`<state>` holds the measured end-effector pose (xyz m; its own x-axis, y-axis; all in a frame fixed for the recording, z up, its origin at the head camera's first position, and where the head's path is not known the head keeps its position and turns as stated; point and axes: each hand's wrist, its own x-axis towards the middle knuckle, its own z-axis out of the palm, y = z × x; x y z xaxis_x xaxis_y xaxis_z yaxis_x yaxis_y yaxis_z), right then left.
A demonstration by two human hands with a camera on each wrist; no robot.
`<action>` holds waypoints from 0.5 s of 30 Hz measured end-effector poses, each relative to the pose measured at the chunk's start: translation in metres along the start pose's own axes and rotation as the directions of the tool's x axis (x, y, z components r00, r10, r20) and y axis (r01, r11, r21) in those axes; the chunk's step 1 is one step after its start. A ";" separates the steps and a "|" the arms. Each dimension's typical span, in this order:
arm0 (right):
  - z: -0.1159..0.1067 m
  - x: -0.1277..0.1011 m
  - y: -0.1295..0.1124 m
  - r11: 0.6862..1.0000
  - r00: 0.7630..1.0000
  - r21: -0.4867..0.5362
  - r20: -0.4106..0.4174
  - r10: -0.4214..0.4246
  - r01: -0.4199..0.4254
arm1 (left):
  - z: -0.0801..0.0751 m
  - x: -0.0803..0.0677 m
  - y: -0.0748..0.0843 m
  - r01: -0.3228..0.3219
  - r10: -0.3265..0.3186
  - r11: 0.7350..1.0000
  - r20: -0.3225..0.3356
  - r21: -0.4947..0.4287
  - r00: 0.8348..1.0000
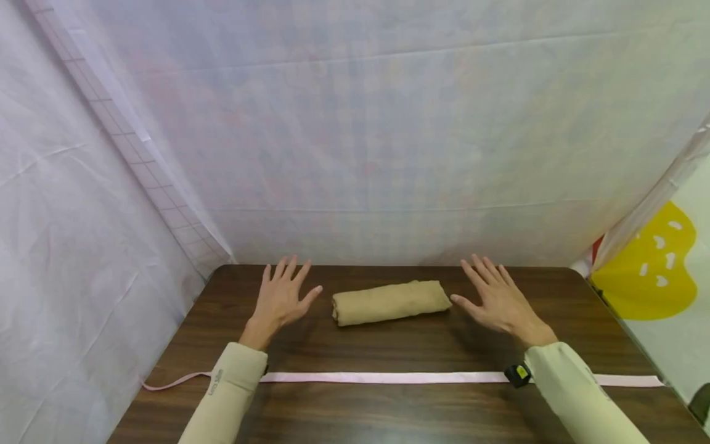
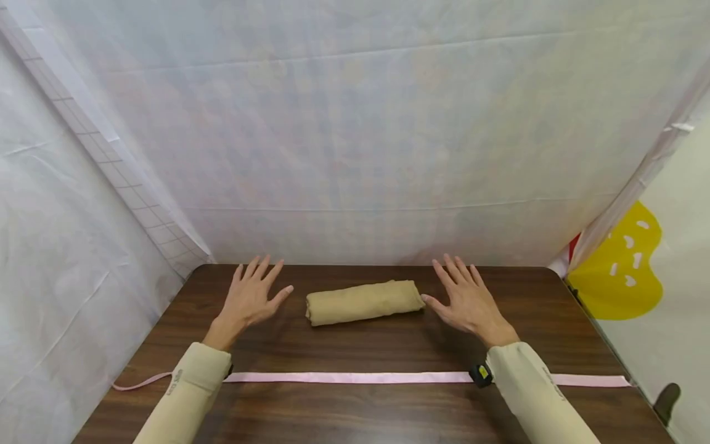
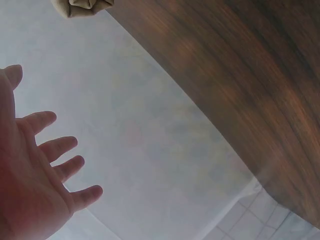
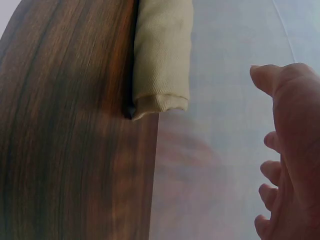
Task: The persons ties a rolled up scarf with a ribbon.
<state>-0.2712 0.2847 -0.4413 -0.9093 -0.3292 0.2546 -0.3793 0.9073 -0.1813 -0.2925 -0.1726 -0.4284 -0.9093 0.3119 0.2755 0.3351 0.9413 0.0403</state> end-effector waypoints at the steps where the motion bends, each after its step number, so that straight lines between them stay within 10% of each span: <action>1: 0.000 0.000 -0.001 1.000 1.000 -0.002 -0.001 -0.009 0.009 | 0.000 0.000 0.001 0.000 0.000 1.000 0.004 0.001 1.000; 15: 0.010 0.006 -0.009 0.993 0.994 -0.040 -0.007 -0.109 0.108 | 0.003 0.001 0.010 -0.041 0.042 0.999 0.019 -0.009 0.999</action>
<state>-0.2750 0.2721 -0.4473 -0.8614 -0.4240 0.2796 -0.4684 0.8761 -0.1143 -0.2906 -0.1626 -0.4304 -0.8992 0.3532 0.2584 0.3746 0.9264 0.0374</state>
